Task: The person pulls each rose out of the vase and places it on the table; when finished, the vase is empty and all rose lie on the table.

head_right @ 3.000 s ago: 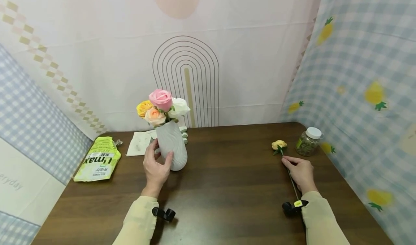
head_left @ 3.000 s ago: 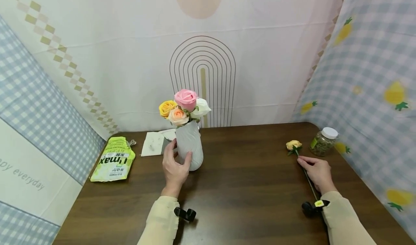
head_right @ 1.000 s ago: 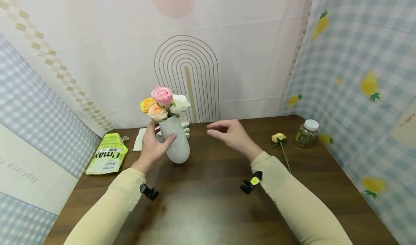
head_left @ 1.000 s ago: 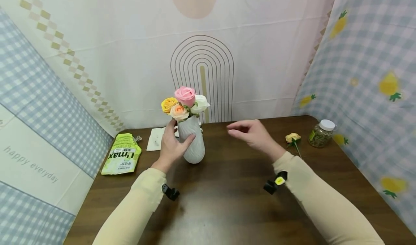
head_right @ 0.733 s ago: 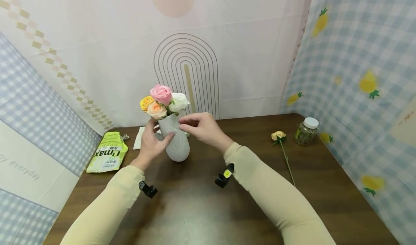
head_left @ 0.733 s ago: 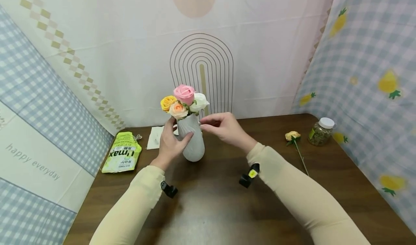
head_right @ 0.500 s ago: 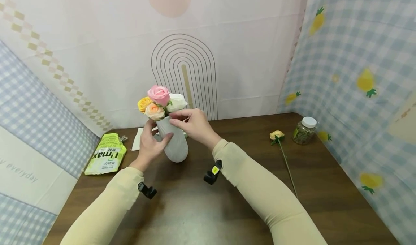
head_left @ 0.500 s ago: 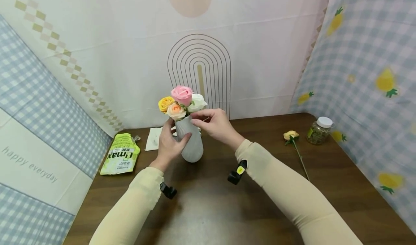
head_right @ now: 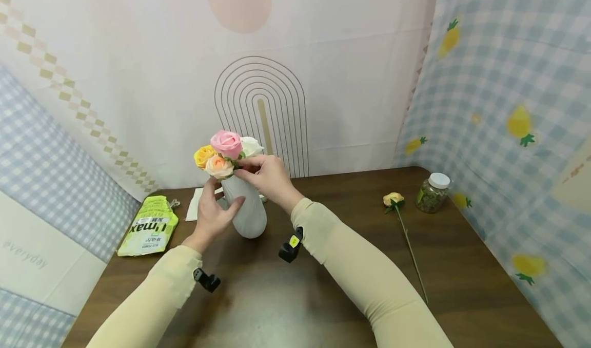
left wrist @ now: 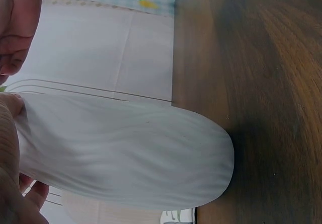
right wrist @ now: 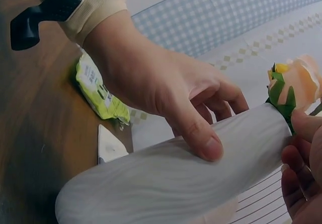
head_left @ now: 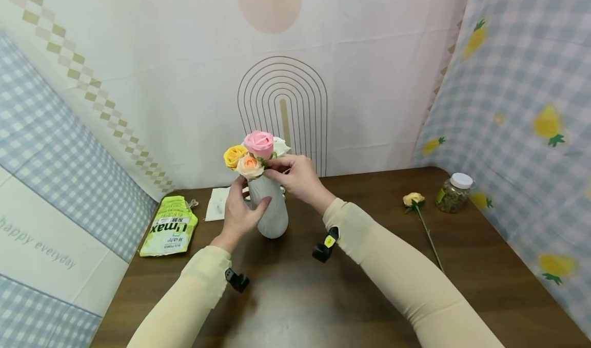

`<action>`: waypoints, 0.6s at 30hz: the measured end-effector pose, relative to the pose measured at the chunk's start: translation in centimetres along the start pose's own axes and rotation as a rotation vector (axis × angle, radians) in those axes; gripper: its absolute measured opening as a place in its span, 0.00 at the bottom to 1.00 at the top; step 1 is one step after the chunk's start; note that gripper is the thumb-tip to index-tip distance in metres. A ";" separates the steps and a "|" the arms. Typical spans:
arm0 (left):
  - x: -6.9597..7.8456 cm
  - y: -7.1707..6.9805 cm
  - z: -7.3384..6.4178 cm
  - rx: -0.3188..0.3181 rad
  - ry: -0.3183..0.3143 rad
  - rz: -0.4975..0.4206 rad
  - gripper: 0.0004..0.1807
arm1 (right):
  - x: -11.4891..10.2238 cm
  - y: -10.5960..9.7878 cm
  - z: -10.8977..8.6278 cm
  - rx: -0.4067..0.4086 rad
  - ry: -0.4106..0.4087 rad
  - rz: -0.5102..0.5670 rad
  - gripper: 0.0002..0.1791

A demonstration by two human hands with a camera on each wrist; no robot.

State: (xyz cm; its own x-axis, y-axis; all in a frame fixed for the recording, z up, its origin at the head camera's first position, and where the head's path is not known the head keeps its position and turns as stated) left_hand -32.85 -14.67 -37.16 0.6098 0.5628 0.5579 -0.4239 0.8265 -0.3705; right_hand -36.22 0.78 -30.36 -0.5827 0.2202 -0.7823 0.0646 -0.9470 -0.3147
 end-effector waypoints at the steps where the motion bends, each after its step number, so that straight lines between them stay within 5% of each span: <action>1: 0.0 -0.1 -0.1 0.003 -0.001 0.002 0.42 | 0.1 0.2 0.0 -0.003 0.006 0.001 0.10; 18: 0.2 0.0 -0.3 0.016 0.027 -0.008 0.42 | -0.2 0.2 0.3 0.081 0.014 0.057 0.06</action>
State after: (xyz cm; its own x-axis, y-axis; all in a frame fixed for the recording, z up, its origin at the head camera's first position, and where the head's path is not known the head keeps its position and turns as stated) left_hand -32.53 -14.59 -37.28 0.6310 0.5561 0.5408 -0.4293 0.8310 -0.3537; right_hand -36.33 0.44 -30.14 -0.5685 0.1682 -0.8053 0.0311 -0.9738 -0.2253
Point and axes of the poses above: each hand's wrist, its own z-axis towards the middle knuckle, its own y-axis out of the palm, x = y × z, the point moved 8 cm from there along z, towards the middle knuckle, and after that the axes turned 6 degrees about x, right-handed, at the moved point
